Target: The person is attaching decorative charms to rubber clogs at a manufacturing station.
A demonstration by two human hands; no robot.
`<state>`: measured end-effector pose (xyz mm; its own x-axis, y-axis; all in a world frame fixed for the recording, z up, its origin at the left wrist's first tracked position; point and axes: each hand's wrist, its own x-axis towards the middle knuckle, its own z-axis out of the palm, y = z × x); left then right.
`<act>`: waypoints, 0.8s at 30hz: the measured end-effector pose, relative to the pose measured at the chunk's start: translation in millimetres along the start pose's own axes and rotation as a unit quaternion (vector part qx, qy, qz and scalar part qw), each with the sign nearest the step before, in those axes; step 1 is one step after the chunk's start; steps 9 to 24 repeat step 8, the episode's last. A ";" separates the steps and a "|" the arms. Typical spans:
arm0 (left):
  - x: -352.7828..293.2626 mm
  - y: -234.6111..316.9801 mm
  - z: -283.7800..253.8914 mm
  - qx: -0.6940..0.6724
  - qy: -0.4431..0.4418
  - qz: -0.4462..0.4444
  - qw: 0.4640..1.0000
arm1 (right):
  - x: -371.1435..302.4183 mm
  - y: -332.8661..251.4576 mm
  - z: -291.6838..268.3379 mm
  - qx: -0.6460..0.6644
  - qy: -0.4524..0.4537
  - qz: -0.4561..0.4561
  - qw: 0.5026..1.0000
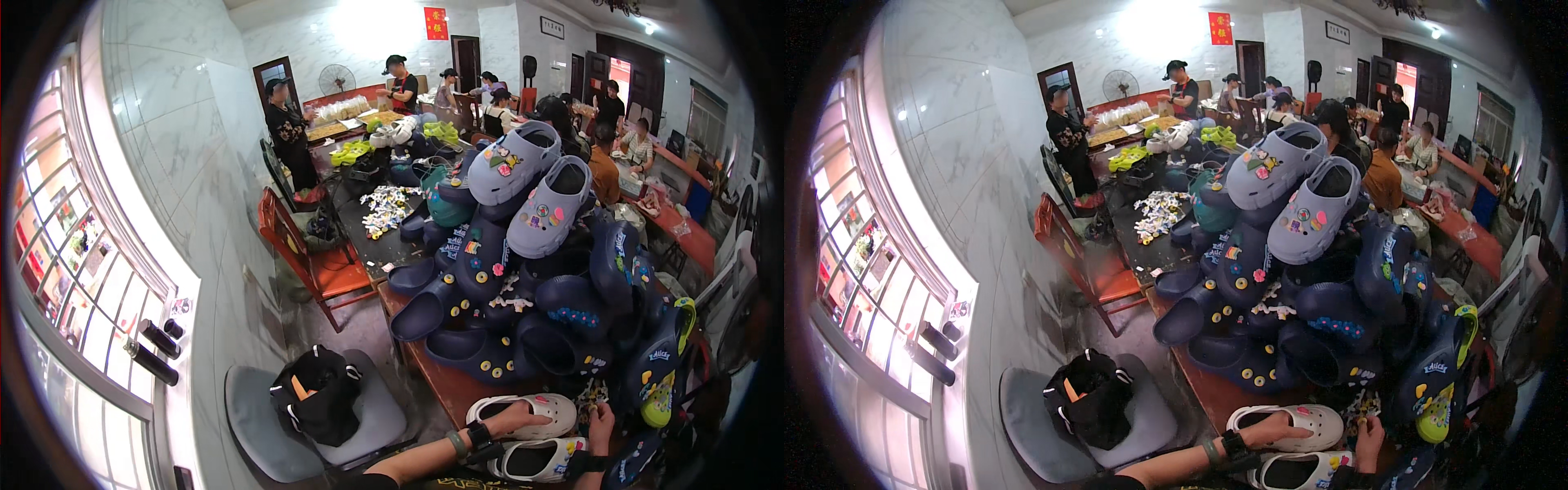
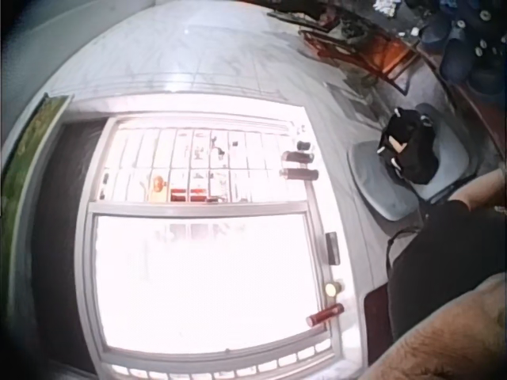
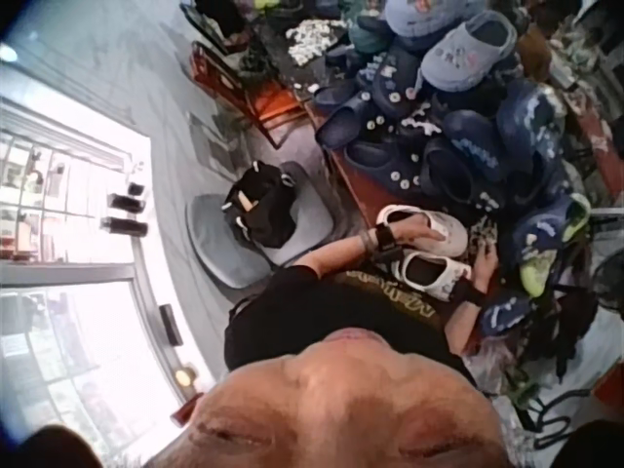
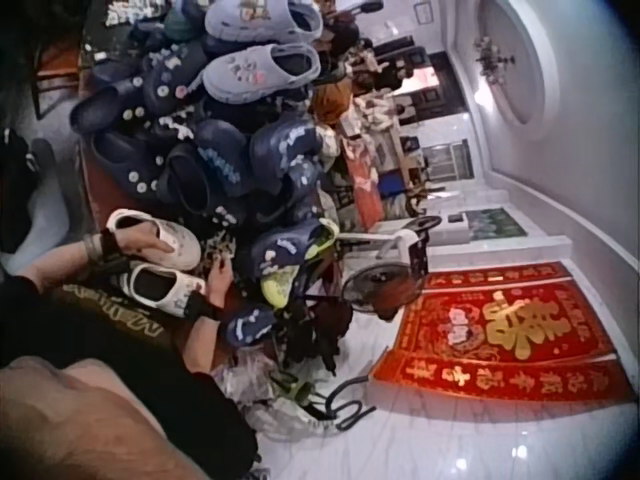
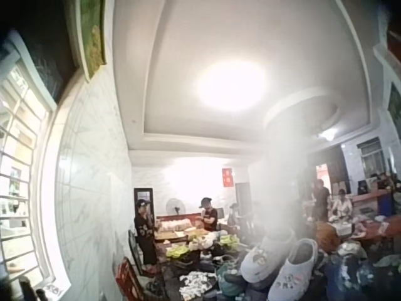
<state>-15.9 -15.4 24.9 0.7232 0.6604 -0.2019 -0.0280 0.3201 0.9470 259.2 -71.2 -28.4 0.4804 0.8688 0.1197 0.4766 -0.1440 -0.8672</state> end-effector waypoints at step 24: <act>-7.4 15.8 -3.1 -0.031 -0.027 -0.036 0.998 | 0.7 -8.0 -8.3 -0.166 -0.039 -0.016 0.985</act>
